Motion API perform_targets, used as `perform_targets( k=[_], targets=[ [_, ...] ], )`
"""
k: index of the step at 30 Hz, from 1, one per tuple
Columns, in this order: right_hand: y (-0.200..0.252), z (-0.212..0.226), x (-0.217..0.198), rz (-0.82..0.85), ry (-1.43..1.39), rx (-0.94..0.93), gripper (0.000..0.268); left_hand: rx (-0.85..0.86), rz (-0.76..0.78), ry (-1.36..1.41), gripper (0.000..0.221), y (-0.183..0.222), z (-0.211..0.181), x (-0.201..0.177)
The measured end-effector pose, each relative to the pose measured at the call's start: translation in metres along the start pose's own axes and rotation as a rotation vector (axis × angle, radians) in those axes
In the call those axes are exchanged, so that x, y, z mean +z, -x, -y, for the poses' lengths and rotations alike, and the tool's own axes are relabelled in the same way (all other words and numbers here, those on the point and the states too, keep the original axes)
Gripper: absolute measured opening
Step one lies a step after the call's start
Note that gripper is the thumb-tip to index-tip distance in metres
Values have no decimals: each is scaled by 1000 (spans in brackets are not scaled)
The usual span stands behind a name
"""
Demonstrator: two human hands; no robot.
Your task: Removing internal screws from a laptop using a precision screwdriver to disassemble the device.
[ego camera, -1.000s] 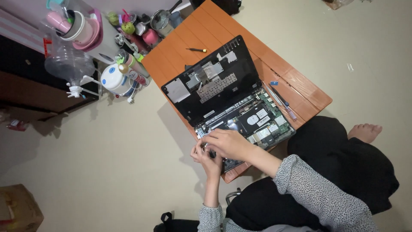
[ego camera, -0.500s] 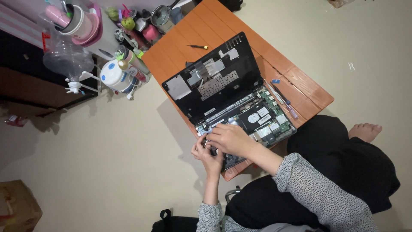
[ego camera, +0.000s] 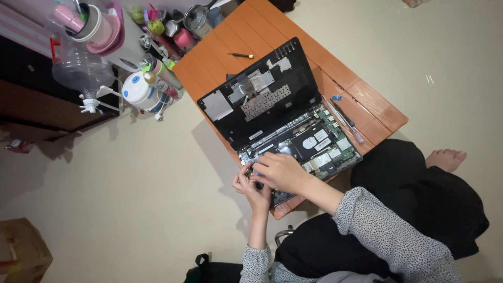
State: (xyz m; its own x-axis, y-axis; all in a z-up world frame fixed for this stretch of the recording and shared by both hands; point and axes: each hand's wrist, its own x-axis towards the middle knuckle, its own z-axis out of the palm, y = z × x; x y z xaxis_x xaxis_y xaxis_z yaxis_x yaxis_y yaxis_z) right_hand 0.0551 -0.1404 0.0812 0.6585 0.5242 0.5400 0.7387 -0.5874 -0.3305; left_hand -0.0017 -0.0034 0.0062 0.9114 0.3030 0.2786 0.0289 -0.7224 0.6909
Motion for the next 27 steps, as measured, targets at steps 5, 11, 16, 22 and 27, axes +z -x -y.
perform_targets(
  k=[5, 11, 16, 22, 27],
  targets=[
    [-6, 2, -25, 76, -152, 10, 19, 10, 13, -6, 20, -1, 3, 1],
    [-14, -2, -41, 141, -486, 22, 13, 23, -9, 3, 20, -2, 0, 0],
    [-9, -17, -27, 152, -468, 18, 12, 56, -13, 10, 11, -5, -5, -5],
    [-5, -20, -8, 113, -268, -33, 13, 96, -5, 46, 7, -2, -1, -5],
    [-6, -17, -8, 42, -321, 131, 12, 108, 30, 56, 7, -6, -11, -9]
  ],
)
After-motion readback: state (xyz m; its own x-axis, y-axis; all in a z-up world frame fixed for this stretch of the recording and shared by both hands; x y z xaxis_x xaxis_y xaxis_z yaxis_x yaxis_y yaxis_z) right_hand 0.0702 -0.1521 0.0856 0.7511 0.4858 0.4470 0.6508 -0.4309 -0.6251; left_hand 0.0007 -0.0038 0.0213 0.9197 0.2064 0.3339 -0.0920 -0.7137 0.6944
